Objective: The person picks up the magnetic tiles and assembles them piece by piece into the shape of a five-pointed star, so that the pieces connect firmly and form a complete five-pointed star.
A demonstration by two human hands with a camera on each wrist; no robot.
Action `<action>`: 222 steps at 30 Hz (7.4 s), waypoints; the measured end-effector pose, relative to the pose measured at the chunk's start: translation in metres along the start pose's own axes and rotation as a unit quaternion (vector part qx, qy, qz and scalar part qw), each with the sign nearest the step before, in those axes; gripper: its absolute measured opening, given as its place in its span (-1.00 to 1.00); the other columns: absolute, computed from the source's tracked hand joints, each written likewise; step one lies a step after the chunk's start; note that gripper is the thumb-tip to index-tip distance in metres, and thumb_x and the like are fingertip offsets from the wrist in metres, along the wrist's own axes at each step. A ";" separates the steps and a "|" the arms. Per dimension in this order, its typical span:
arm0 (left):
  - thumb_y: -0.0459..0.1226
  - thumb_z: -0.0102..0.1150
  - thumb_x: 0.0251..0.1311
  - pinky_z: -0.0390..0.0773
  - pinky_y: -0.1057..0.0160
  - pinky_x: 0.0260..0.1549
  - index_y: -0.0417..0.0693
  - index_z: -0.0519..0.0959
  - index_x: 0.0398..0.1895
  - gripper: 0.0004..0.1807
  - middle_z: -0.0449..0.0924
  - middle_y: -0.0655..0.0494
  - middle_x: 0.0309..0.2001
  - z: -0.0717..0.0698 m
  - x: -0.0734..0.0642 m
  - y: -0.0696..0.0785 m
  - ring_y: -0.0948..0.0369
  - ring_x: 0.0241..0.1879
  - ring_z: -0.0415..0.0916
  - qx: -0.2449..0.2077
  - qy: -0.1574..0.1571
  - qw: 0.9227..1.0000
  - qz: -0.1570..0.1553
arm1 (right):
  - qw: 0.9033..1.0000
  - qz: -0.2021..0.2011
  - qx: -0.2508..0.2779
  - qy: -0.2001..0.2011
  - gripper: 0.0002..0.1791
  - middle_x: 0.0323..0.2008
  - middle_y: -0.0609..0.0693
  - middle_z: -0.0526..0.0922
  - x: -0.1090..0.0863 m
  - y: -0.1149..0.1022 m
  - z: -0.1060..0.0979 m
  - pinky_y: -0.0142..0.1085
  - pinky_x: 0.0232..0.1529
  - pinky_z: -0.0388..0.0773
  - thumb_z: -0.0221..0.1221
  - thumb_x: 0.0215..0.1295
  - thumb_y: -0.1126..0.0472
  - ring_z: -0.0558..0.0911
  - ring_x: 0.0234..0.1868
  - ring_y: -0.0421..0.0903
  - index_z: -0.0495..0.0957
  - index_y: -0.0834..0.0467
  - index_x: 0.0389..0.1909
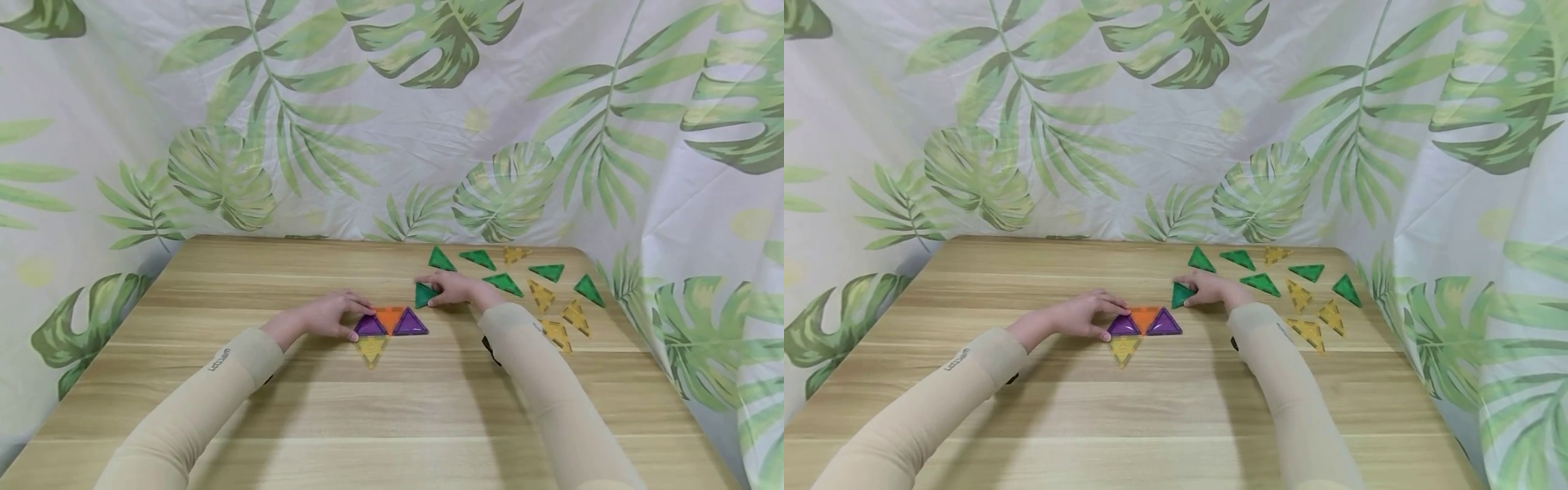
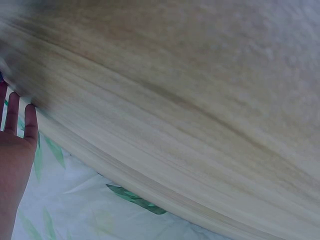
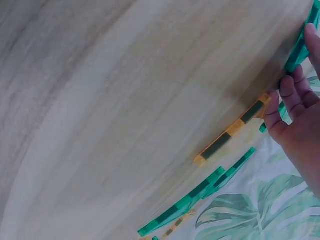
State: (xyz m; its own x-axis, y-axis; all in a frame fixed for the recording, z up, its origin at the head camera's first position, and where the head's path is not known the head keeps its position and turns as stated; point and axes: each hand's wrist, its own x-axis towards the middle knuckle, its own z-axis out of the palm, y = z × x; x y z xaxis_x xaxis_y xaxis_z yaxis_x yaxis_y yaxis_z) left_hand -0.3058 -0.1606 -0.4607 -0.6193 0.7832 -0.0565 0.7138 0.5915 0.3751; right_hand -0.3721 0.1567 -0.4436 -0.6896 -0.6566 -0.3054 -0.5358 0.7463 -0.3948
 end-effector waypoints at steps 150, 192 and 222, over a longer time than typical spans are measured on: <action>-0.19 0.36 0.04 0.21 -0.17 0.22 -0.22 0.38 0.28 -0.29 0.34 -0.18 0.28 -0.026 -0.044 -0.037 -0.18 0.26 0.22 -0.010 0.032 0.998 -0.047 | 0.983 -0.025 -0.069 0.168 -0.62 0.19 0.20 0.46 -0.093 0.043 0.019 0.14 0.17 0.29 0.15 0.29 0.31 0.37 0.18 0.22 0.51 0.22 0.14; -0.19 0.47 -0.14 0.18 -0.19 0.24 -0.20 0.39 0.27 -0.19 0.27 -0.19 0.33 -0.038 -0.053 -0.072 -0.21 0.32 0.15 -0.021 -0.016 0.995 -0.094 | 0.985 -0.075 -0.042 0.149 -0.56 0.15 0.11 0.49 -0.026 -0.048 0.043 -0.03 0.19 0.29 0.30 0.17 0.11 0.39 0.16 0.10 0.58 0.08 0.09; -0.04 0.43 -0.07 0.10 -0.12 0.31 -0.20 0.07 0.44 0.06 0.09 -0.18 0.42 -0.017 0.003 0.009 -0.12 0.39 0.04 -0.038 0.038 0.998 -0.024 | 0.979 0.046 -0.029 0.196 -0.30 0.36 0.26 0.21 -0.019 0.006 0.019 0.10 0.35 0.07 0.19 0.28 0.04 0.15 0.38 0.24 0.23 0.22 0.36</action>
State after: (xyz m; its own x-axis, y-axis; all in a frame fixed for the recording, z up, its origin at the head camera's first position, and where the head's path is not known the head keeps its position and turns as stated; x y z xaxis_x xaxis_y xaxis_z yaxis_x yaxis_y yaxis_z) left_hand -0.3065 -0.1562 -0.4414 -0.6767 0.7362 -0.0063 0.6583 0.6088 0.4427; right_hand -0.3537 0.1715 -0.4566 -0.8643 -0.5025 0.0236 -0.4815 0.8129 -0.3276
